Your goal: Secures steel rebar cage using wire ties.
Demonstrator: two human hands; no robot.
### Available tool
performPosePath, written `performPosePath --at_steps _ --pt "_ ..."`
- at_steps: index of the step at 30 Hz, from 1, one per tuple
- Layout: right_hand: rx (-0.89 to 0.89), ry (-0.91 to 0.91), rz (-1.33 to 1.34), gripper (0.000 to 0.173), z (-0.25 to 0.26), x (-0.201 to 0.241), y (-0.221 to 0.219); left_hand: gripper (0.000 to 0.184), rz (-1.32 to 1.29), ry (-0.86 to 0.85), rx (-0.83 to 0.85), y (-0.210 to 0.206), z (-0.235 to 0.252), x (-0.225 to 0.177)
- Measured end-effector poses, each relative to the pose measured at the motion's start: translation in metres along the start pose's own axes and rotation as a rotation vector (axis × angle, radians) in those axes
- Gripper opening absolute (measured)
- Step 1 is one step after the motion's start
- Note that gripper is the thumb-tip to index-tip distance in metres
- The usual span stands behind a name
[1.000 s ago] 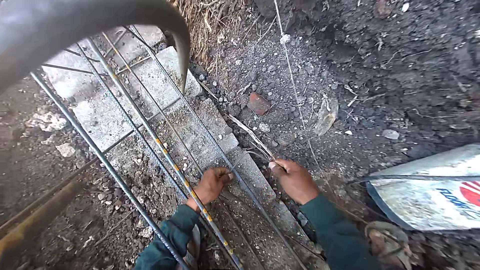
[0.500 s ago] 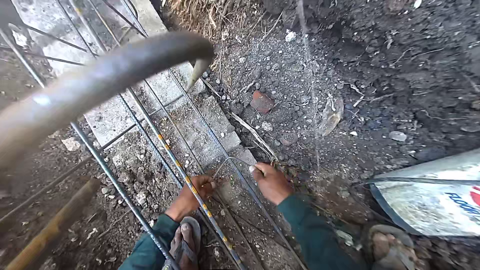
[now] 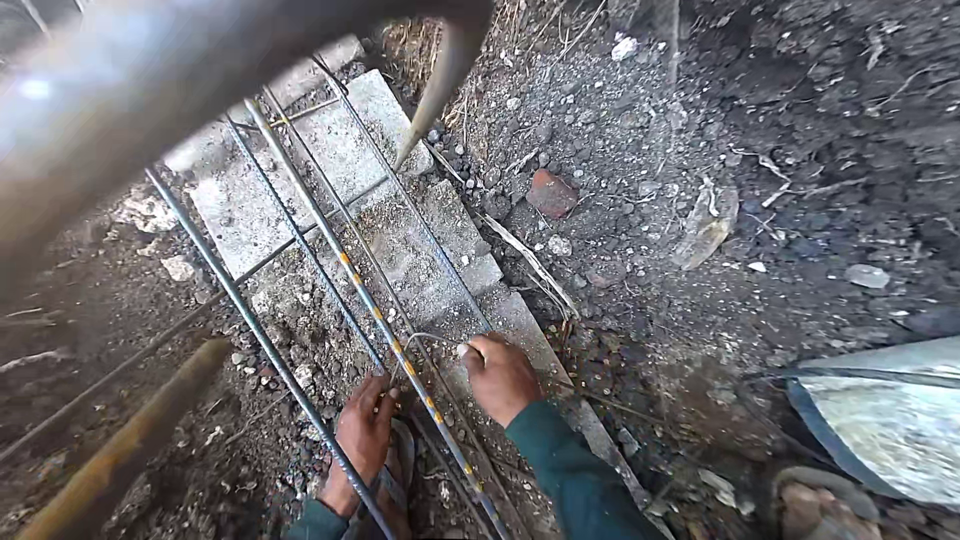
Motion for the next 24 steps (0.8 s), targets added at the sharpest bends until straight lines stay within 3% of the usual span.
performPosePath --at_steps 5,8,9,13,16,18,21,24 --pt "0.131 0.025 -0.143 0.042 -0.011 0.015 -0.021 0.027 -0.011 0.084 -0.121 -0.008 -0.038 0.021" --pt "0.116 0.044 -0.104 0.042 -0.012 0.007 -0.015 0.053 -0.244 0.283 0.057 -0.008 -0.025 0.02" --pt "0.102 0.055 -0.074 0.042 -0.011 0.002 -0.01 0.054 -0.253 0.305 0.158 -0.009 -0.015 0.021" --pt "0.097 0.062 -0.046 0.038 -0.018 -0.002 0.001 0.024 -0.185 0.366 0.344 -0.017 0.006 0.026" --pt "0.11 0.075 -0.032 0.035 -0.018 0.006 0.0 0.025 -0.166 0.461 0.282 -0.002 -0.004 0.004" --pt "0.132 0.085 -0.045 0.036 -0.01 0.01 -0.005 0.028 -0.102 0.438 0.269 0.004 -0.011 0.014" --pt "0.196 0.068 -0.057 0.039 -0.009 0.014 -0.011 0.037 0.108 0.444 0.384 0.016 -0.017 0.027" --pt "0.241 0.086 -0.013 0.04 -0.006 0.012 -0.005 0.038 -0.001 0.435 0.499 0.015 -0.01 0.05"
Point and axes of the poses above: each hand's wrist, its own z-axis towards the middle knuckle, its own y-axis out of the back of the hand, x = y × z, the point moved 2 cm from there along z, towards the middle knuckle, and after that the axes turned 4 degrees about x, right-handed, at the moved point
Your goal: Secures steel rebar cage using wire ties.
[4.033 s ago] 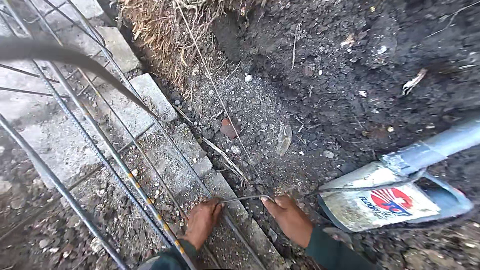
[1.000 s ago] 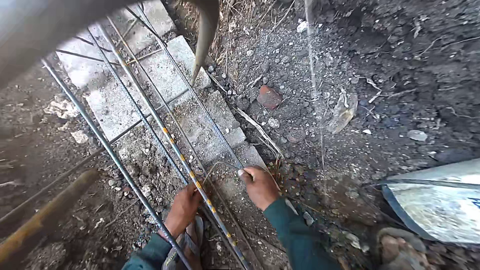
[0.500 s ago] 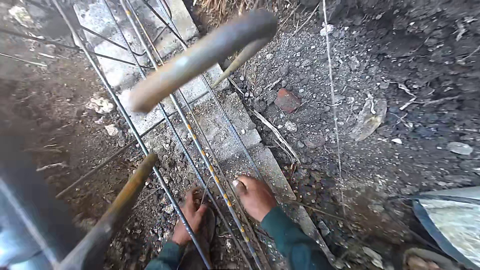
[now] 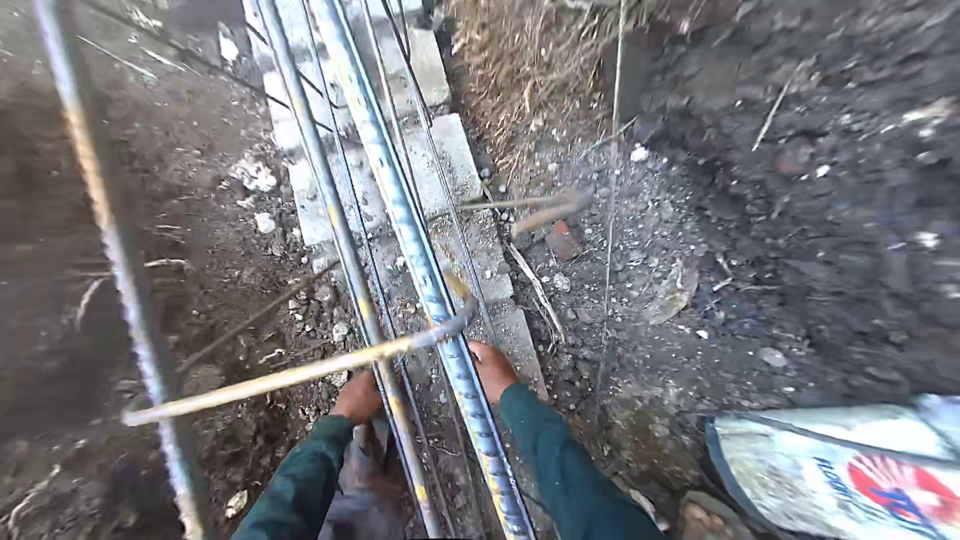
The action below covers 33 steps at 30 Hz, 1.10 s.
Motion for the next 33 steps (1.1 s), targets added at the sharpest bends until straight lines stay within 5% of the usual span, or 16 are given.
performPosePath --at_steps 5,8,14,20,23,27,30,33 --pt "-0.021 0.003 0.063 0.037 0.013 -0.009 0.01 0.03 -0.584 0.072 0.34 0.037 -0.035 -0.026" --pt "-0.067 -0.002 0.074 0.038 0.017 -0.003 0.012 0.035 -0.665 0.166 0.248 0.052 -0.052 -0.037" --pt "-0.176 0.011 0.05 0.04 0.013 0.009 0.014 0.024 -0.706 0.147 0.083 0.038 -0.034 0.015" --pt "-0.442 -0.131 0.054 0.042 0.0 -0.009 0.072 0.03 -0.557 0.034 0.061 0.033 -0.025 -0.014" --pt "-0.658 -0.106 0.238 0.041 -0.021 -0.033 0.101 0.03 -0.496 -0.027 -0.019 0.032 -0.027 -0.028" --pt "-0.882 0.054 0.663 0.028 -0.065 -0.064 0.128 0.019 -0.722 -0.057 -0.142 0.016 -0.031 -0.023" --pt "-0.739 0.216 0.854 0.032 -0.107 -0.071 0.135 0.021 -0.87 -0.046 -0.146 0.011 -0.027 -0.015" --pt "-0.586 0.265 0.744 0.03 -0.175 -0.07 0.128 0.028 -0.83 0.013 -0.23 0.009 -0.03 -0.021"
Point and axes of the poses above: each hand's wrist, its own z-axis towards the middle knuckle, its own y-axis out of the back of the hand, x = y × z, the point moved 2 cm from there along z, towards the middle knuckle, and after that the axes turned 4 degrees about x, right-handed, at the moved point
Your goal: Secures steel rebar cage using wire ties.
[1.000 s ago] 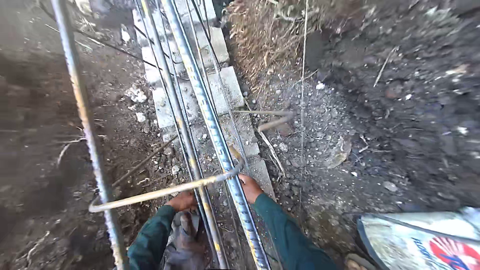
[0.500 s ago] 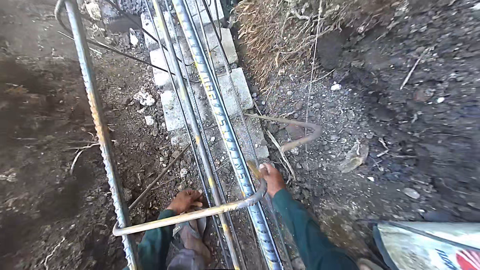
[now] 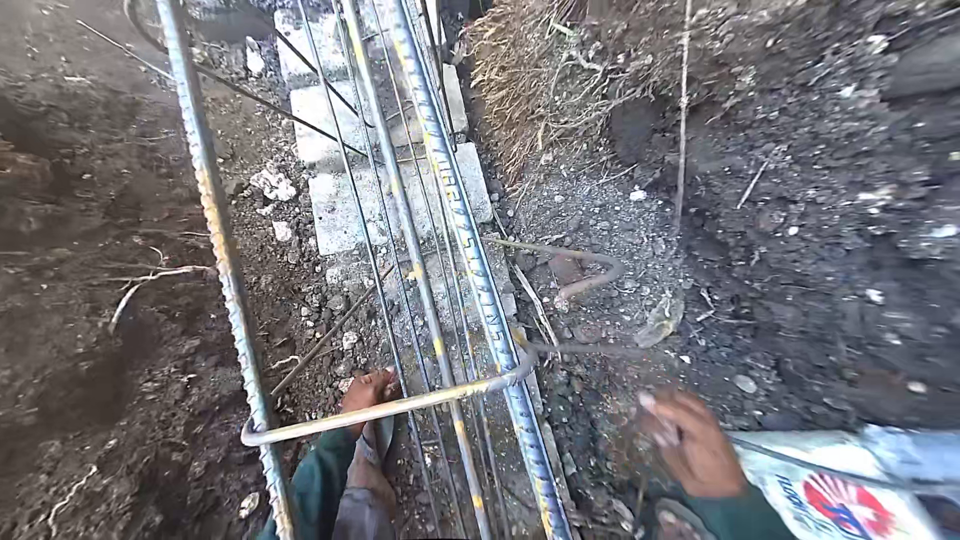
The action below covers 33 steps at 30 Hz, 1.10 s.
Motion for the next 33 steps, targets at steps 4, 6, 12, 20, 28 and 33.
performPosePath --at_steps 4,6,12,20,28,33 --pt "0.404 -0.018 -0.16 0.02 -0.072 0.031 -0.006 0.024 -0.088 -0.023 -0.128 0.001 -0.02 0.011" --pt "0.594 -0.037 -0.25 0.006 -0.082 0.042 -0.033 0.022 -0.151 -0.044 -0.113 0.004 -0.042 0.013" --pt "0.972 -0.159 -0.514 0.031 -0.063 0.049 -0.14 0.031 -0.284 -0.103 -0.162 0.002 -0.083 0.012" --pt "0.236 -0.082 -0.237 0.01 -0.066 0.07 -0.04 0.028 -0.292 -0.009 -0.317 0.004 -0.102 0.011" --pt "0.262 0.031 -0.04 0.022 -0.13 0.084 0.022 0.034 -0.369 -0.073 -0.326 -0.003 -0.154 -0.009" --pt "0.749 0.008 -0.574 0.037 -0.143 0.131 -0.04 0.038 -0.245 -0.143 -0.209 -0.002 -0.17 -0.017"
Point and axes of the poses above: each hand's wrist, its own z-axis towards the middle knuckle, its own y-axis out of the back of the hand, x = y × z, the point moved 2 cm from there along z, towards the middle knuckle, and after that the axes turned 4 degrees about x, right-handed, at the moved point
